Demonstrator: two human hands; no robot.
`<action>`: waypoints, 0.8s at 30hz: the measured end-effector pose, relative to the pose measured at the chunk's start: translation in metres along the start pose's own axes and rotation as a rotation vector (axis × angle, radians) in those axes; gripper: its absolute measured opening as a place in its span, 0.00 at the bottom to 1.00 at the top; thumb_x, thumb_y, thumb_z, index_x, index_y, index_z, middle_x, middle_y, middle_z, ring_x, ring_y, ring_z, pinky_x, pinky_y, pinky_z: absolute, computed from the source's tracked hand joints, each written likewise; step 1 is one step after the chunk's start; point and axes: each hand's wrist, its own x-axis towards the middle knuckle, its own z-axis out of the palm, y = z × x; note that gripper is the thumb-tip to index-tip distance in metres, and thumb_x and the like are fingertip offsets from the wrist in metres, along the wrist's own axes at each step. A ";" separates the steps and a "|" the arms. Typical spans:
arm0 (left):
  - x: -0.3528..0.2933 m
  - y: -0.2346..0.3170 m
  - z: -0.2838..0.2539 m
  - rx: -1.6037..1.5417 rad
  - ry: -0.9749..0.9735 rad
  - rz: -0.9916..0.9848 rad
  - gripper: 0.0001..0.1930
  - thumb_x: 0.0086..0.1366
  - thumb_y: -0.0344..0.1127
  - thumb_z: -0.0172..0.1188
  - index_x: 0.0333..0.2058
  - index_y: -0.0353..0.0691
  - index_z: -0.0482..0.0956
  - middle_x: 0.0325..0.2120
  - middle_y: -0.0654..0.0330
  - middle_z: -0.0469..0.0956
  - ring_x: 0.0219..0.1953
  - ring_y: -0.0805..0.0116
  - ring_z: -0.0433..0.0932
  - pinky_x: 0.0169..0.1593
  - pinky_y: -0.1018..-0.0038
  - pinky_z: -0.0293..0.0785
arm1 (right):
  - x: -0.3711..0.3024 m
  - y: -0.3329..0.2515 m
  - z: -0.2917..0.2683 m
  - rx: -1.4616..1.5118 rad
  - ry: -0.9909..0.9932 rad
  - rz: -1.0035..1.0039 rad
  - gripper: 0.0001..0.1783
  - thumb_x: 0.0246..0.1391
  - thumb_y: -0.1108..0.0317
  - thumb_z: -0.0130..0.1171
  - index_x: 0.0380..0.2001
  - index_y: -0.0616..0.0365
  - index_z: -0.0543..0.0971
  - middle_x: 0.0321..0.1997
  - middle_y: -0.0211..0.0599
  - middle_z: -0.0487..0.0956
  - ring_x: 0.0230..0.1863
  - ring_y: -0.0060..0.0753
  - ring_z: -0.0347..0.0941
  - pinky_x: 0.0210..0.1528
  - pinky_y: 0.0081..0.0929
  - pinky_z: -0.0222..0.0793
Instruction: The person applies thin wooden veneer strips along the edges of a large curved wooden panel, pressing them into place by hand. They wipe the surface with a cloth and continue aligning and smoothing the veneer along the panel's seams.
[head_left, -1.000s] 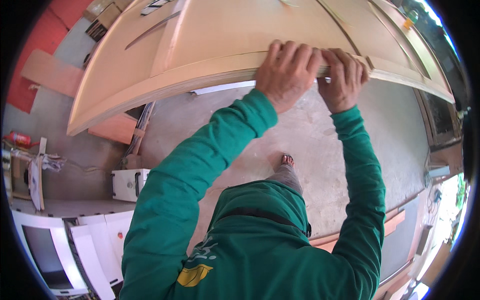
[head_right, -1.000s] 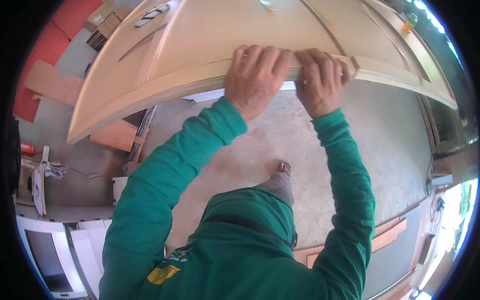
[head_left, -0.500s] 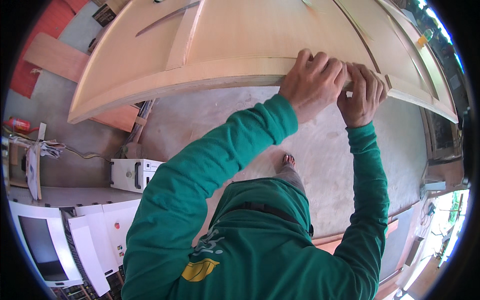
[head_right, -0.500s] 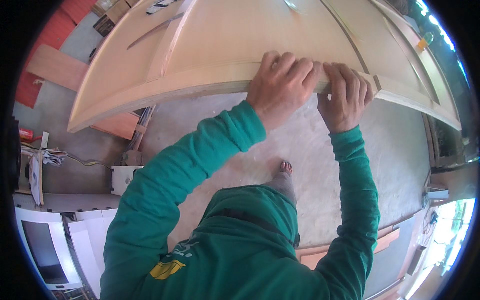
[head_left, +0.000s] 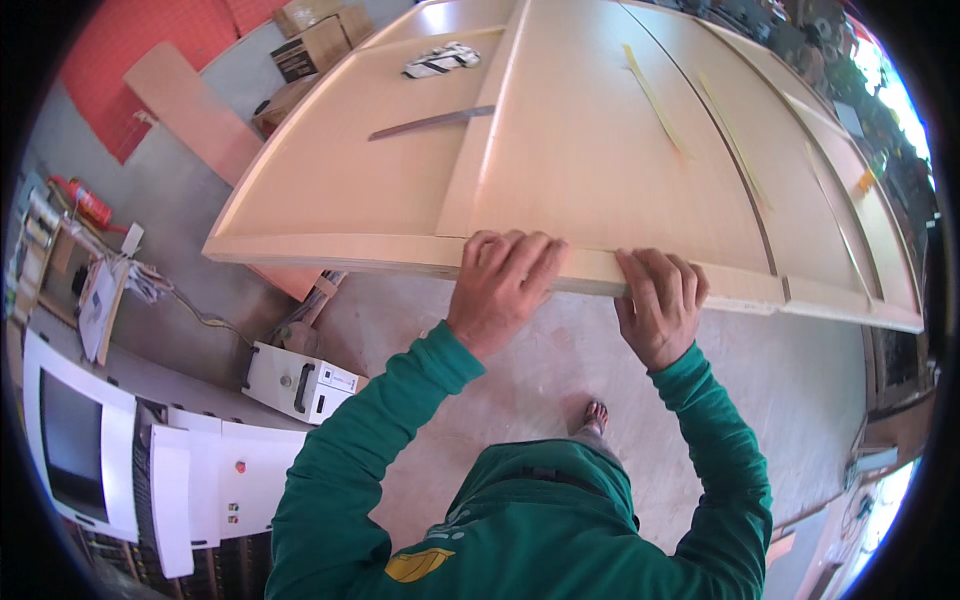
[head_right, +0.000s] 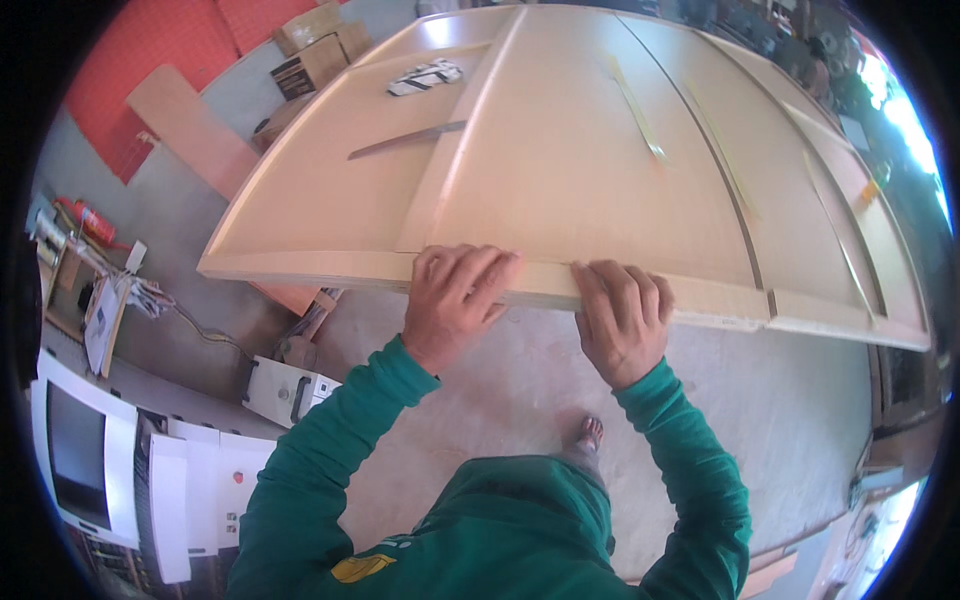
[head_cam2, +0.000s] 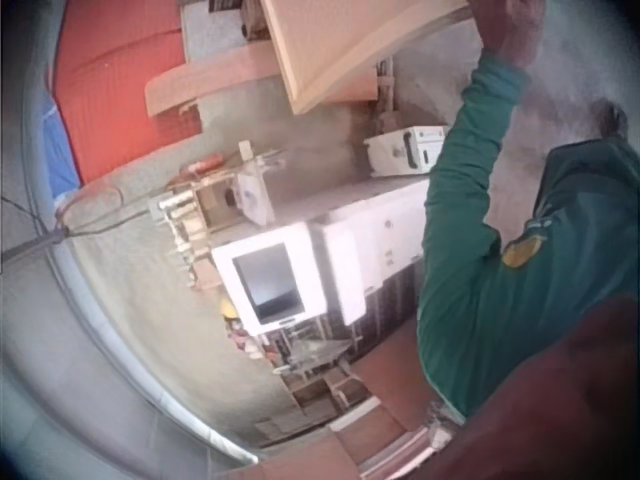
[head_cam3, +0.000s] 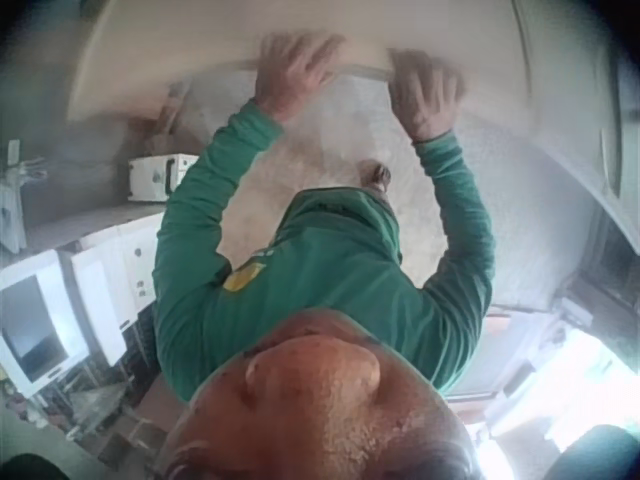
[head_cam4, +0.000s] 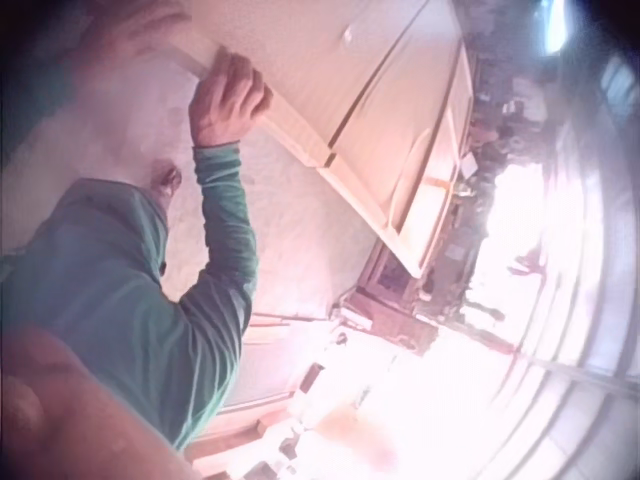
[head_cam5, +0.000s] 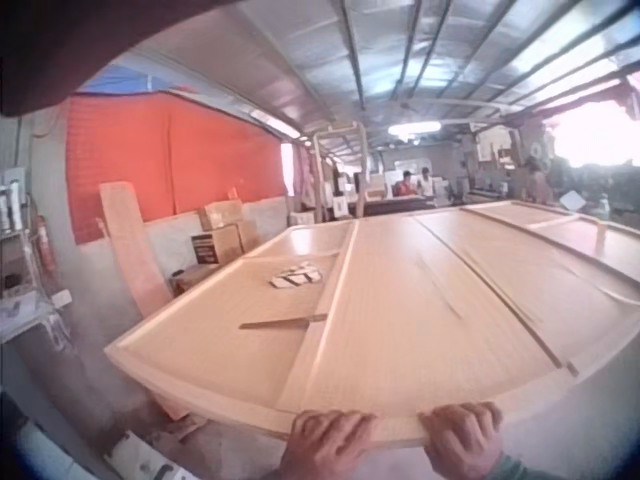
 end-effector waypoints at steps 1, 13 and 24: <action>-0.002 -0.002 0.000 0.001 0.014 -0.005 0.42 0.49 0.36 0.83 0.67 0.50 0.85 0.59 0.67 0.82 0.58 0.64 0.80 0.63 0.53 0.71 | -0.002 0.000 0.003 -0.019 -0.010 0.007 0.34 0.48 0.70 0.75 0.63 0.46 0.87 0.61 0.30 0.82 0.62 0.41 0.78 0.69 0.49 0.67; 0.003 -0.009 -0.007 -0.134 0.017 -0.001 0.43 0.44 0.37 0.86 0.65 0.51 0.87 0.56 0.71 0.85 0.56 0.65 0.81 0.62 0.52 0.69 | 0.000 -0.002 -0.007 -0.032 -0.116 0.028 0.33 0.53 0.67 0.75 0.66 0.46 0.85 0.64 0.31 0.81 0.64 0.41 0.78 0.68 0.47 0.67; -0.217 -0.091 -0.079 -0.011 0.145 -0.930 0.15 0.84 0.39 0.60 0.46 0.32 0.89 0.48 0.44 0.89 0.49 0.46 0.83 0.57 0.51 0.80 | 0.025 0.140 -0.165 -0.087 -0.212 0.400 0.20 0.55 0.81 0.66 0.52 0.59 0.88 0.40 0.42 0.84 0.44 0.52 0.81 0.52 0.47 0.75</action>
